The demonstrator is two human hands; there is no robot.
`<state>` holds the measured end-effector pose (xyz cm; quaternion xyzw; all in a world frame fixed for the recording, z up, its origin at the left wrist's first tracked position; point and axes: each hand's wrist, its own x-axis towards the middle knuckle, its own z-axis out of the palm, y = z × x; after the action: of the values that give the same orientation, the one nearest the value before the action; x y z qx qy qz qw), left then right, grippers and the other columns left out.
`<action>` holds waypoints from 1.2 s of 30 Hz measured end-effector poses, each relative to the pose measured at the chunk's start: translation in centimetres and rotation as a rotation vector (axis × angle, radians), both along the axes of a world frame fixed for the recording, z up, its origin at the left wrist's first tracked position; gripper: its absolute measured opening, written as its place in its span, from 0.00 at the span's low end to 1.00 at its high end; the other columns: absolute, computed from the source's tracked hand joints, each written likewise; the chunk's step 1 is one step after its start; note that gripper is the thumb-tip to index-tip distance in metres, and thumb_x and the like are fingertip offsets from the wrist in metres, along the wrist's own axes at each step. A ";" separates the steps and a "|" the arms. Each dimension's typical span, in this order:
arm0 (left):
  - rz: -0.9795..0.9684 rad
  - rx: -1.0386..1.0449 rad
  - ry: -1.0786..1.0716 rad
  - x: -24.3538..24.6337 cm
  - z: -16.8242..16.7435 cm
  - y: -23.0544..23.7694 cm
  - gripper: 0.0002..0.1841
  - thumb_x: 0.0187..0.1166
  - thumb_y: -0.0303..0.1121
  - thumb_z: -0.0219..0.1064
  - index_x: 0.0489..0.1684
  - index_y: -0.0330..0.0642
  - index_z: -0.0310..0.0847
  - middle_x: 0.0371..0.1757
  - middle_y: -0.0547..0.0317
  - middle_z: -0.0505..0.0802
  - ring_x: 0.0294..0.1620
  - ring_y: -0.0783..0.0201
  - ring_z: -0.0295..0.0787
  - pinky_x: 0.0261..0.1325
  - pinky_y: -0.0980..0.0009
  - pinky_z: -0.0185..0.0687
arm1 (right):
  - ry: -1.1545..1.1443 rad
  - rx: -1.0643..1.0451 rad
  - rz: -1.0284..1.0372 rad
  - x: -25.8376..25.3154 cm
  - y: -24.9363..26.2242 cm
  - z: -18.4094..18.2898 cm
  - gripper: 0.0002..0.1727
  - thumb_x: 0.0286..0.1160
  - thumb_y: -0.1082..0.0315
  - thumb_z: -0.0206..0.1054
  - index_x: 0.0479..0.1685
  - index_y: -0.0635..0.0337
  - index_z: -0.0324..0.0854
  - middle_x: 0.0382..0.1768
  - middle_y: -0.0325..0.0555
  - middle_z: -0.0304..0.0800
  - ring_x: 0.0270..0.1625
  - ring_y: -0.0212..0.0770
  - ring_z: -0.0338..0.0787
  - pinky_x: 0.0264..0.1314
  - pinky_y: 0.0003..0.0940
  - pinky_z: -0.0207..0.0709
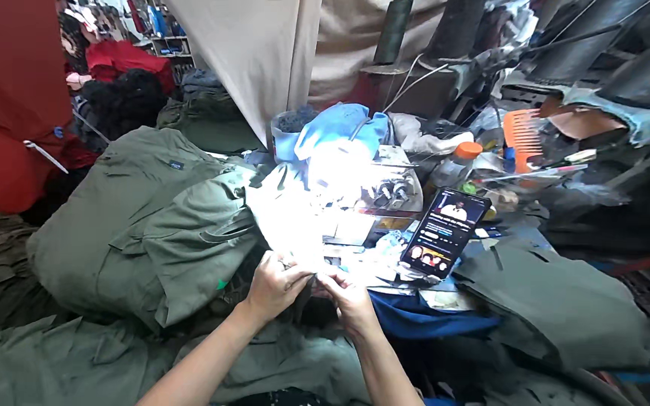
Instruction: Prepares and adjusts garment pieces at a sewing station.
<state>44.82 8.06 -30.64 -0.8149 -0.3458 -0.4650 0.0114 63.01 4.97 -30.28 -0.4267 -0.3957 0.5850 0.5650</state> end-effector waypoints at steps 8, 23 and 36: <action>-0.063 0.003 -0.061 0.7 -0.1 -0.4 0.05 0.72 0.34 0.76 0.39 0.50 0.98 0.38 0.65 0.95 0.47 0.66 0.85 0.57 0.69 0.78 | -0.077 0.023 -0.021 0.2 0.0 -0.5 0.04 0.71 0.81 0.70 0.32 0.68 0.89 0.29 0.47 0.93 0.35 0.36 0.93 0.48 0.30 0.88; 0.254 0.145 0.322 1.3 0.5 2.9 0.30 0.44 0.28 0.83 0.55 0.58 0.94 0.54 0.47 0.94 0.58 0.40 0.87 0.64 0.39 0.74 | -0.415 0.151 -0.122 -0.5 0.5 -1.2 0.10 0.70 0.73 0.72 0.21 0.59 0.85 0.20 0.39 0.86 0.24 0.31 0.84 0.31 0.27 0.79; 0.288 0.012 0.416 1.9 2.7 5.8 0.21 0.73 0.21 0.67 0.62 0.53 0.91 0.55 0.45 0.95 0.63 0.37 0.89 0.71 0.30 0.71 | -0.634 0.098 -0.205 -0.4 5.2 0.8 0.10 0.80 0.68 0.69 0.31 0.64 0.87 0.25 0.40 0.87 0.28 0.31 0.83 0.37 0.34 0.78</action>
<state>46.77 13.87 -27.89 -0.8354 -0.4456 -0.2828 0.1534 62.65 10.12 -29.49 -0.5974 -0.5344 0.3437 0.4892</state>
